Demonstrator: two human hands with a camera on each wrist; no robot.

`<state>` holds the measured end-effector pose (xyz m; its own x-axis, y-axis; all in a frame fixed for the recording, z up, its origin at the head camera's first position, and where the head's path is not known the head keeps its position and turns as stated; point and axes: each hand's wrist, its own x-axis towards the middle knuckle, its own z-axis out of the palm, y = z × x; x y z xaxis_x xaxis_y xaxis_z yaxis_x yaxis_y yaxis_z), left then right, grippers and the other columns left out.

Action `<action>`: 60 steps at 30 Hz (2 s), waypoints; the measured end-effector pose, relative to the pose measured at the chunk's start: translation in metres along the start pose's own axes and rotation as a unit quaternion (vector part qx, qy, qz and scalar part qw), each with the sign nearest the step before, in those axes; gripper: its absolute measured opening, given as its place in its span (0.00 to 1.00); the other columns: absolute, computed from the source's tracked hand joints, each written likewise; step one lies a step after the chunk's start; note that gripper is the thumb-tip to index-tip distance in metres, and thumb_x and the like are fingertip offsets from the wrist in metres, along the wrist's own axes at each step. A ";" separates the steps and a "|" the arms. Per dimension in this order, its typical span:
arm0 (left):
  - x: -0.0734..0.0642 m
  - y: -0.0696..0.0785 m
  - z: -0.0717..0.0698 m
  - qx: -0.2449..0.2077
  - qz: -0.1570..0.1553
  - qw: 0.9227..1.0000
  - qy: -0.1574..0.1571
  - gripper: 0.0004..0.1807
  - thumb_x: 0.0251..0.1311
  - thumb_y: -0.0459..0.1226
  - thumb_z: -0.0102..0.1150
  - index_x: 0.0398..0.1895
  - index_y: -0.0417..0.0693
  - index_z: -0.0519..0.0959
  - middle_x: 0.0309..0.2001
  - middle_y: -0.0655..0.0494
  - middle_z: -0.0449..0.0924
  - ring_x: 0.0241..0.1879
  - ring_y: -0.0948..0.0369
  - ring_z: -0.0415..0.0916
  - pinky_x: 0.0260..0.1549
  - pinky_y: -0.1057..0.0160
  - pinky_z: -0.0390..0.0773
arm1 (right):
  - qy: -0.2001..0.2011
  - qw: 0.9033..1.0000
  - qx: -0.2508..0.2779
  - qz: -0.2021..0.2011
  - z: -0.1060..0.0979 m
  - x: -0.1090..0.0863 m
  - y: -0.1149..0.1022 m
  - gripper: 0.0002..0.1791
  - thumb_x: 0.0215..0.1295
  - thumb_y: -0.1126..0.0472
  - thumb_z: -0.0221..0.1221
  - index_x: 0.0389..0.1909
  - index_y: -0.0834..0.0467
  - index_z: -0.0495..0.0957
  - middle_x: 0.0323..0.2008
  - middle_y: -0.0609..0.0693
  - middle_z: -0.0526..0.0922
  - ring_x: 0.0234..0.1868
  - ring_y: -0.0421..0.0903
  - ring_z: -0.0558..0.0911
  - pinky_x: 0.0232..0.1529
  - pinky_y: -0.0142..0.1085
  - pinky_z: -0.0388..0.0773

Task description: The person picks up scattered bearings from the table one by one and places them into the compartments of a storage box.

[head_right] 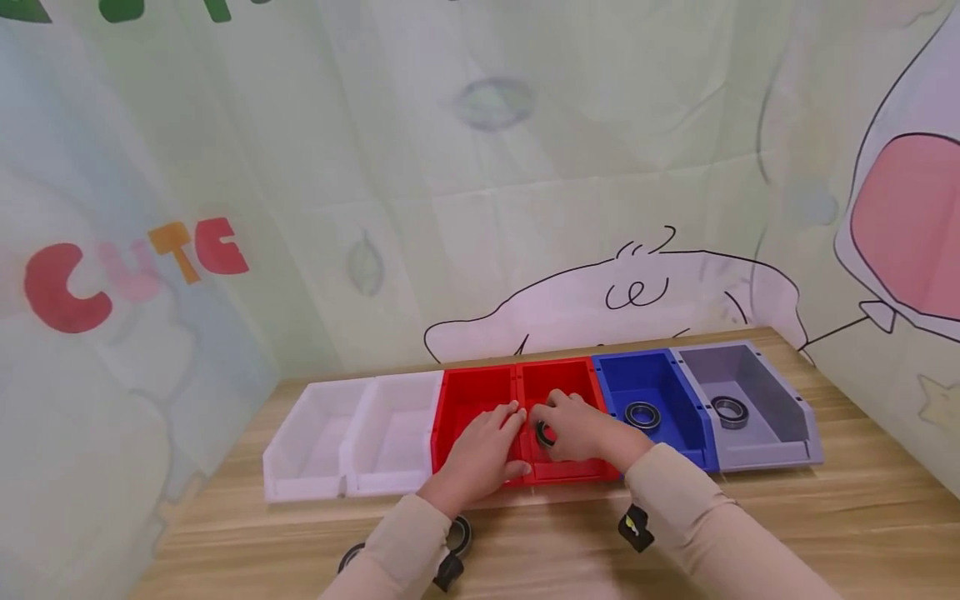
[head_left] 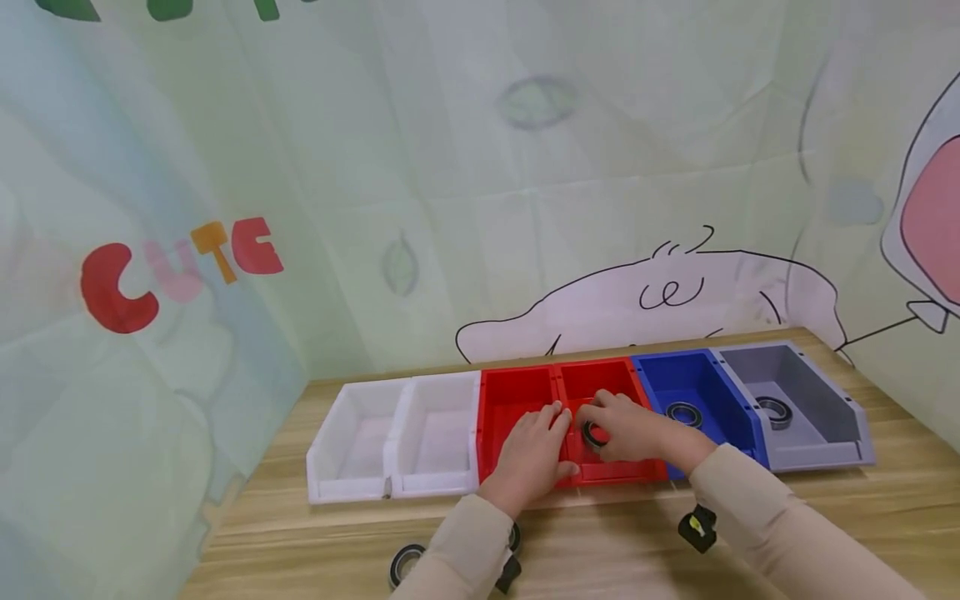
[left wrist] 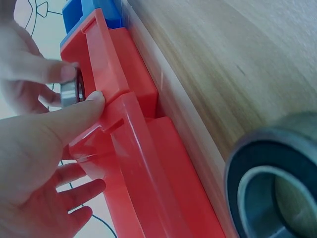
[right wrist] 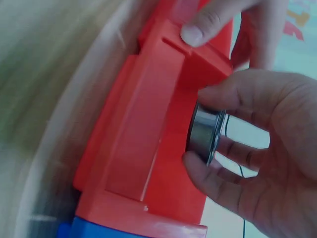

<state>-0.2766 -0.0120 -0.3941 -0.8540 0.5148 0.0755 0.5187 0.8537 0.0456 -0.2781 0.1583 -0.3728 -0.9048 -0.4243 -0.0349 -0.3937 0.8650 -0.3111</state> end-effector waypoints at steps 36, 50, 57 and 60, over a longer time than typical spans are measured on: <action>-0.003 -0.002 0.005 0.019 0.014 1.000 0.020 0.44 0.46 0.53 0.66 0.67 0.53 0.60 0.68 0.55 0.59 0.65 0.58 0.61 0.63 0.58 0.66 | 0.066 0.996 -0.046 0.034 0.023 0.009 -0.005 0.35 0.54 0.58 0.63 0.62 0.64 0.64 0.64 0.61 0.64 0.65 0.62 0.61 0.57 0.57 0.68; -0.037 -0.008 -0.012 0.005 0.016 0.998 0.052 0.40 0.50 0.53 0.63 0.65 0.49 0.63 0.66 0.51 0.63 0.64 0.54 0.62 0.63 0.56 0.66 | 0.047 0.999 0.010 -0.020 0.020 -0.003 -0.008 0.41 0.54 0.54 0.63 0.67 0.60 0.58 0.70 0.57 0.56 0.69 0.62 0.53 0.62 0.59 0.61; -0.072 -0.020 -0.020 -0.025 0.032 0.999 0.022 0.37 0.52 0.53 0.62 0.63 0.49 0.66 0.61 0.53 0.69 0.60 0.55 0.66 0.58 0.55 0.71 | 0.027 0.999 0.007 -0.020 0.027 0.002 -0.009 0.44 0.54 0.50 0.64 0.68 0.60 0.55 0.70 0.56 0.55 0.69 0.59 0.54 0.62 0.55 0.64; -0.085 -0.025 -0.017 -0.031 0.045 0.999 0.000 0.35 0.54 0.54 0.59 0.63 0.49 0.66 0.60 0.54 0.71 0.59 0.56 0.67 0.57 0.56 0.72 | 0.045 0.998 -0.018 -0.028 0.032 0.002 -0.007 0.44 0.54 0.50 0.63 0.68 0.61 0.55 0.70 0.56 0.55 0.69 0.58 0.56 0.61 0.54 0.66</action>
<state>-0.2165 -0.0787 -0.3851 -0.8044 0.5885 0.0821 0.5941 0.7982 0.0996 -0.2724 0.1432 -0.4009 -0.8915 -0.4479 0.0678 -0.4482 0.8502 -0.2761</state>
